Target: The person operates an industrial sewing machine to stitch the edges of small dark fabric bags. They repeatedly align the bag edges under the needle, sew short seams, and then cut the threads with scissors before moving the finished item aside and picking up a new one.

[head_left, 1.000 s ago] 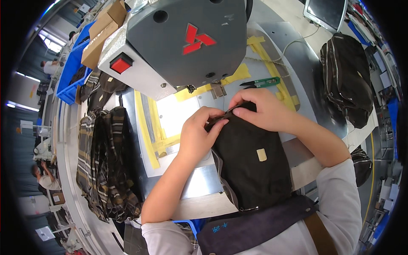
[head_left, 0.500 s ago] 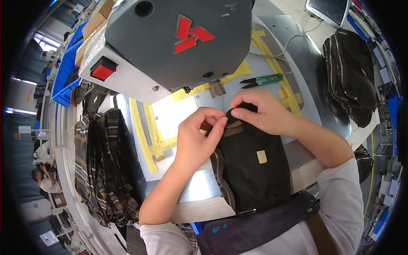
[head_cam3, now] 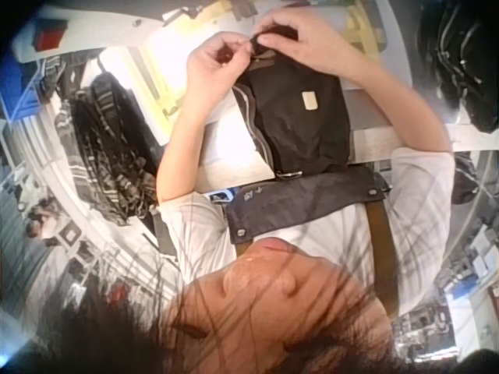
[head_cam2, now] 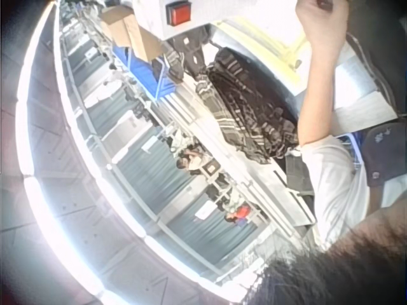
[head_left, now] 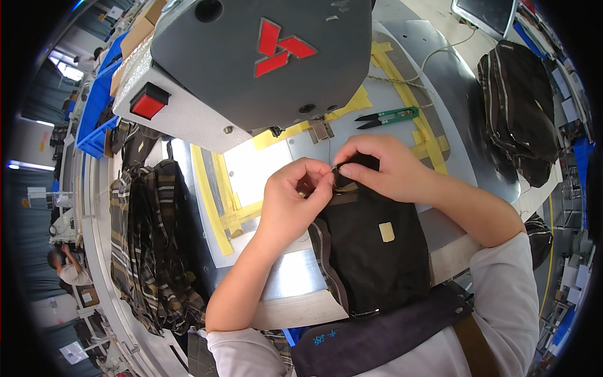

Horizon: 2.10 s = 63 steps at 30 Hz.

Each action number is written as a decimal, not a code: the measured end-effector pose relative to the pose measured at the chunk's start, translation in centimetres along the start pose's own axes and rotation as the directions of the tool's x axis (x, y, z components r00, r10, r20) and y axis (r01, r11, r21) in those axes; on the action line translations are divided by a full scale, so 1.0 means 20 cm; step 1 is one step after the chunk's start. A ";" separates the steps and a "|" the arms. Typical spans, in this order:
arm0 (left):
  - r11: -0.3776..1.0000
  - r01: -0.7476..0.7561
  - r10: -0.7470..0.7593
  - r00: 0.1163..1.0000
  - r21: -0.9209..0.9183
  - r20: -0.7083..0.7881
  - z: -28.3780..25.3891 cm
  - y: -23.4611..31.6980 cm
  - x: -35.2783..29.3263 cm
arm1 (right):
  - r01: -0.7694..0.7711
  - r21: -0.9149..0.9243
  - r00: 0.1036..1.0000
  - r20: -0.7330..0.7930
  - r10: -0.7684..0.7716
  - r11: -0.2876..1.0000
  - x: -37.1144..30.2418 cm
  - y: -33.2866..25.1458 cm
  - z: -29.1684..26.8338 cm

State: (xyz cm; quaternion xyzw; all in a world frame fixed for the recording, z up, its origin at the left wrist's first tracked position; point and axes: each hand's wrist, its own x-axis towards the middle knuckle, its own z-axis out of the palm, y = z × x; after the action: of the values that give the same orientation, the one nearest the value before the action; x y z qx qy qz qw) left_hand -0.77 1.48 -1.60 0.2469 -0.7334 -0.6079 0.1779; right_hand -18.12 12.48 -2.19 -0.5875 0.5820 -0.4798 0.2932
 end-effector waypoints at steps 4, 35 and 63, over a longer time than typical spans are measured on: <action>1.000 0.003 -0.003 1.000 -0.031 -0.017 0.01 -0.03 0.00 | 0.247 -0.222 0.968 0.015 -0.250 0.943 0.01 -0.02 -0.02; 0.997 0.078 -0.080 0.989 -0.017 -0.126 0.00 -0.05 0.01 | 0.543 -0.717 0.741 0.163 -0.652 0.438 -0.04 -0.01 0.01; 0.641 -0.486 0.607 0.795 0.594 -0.004 0.04 -0.07 0.00 | 0.449 -0.650 0.809 0.005 -0.588 0.613 -0.03 -0.03 0.02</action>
State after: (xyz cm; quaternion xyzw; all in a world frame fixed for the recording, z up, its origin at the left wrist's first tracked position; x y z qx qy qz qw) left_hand -1.00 1.96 -3.08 0.1141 -0.8965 -0.2513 0.3466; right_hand -17.46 13.17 -1.94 -0.7395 0.5377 -0.3824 -0.1331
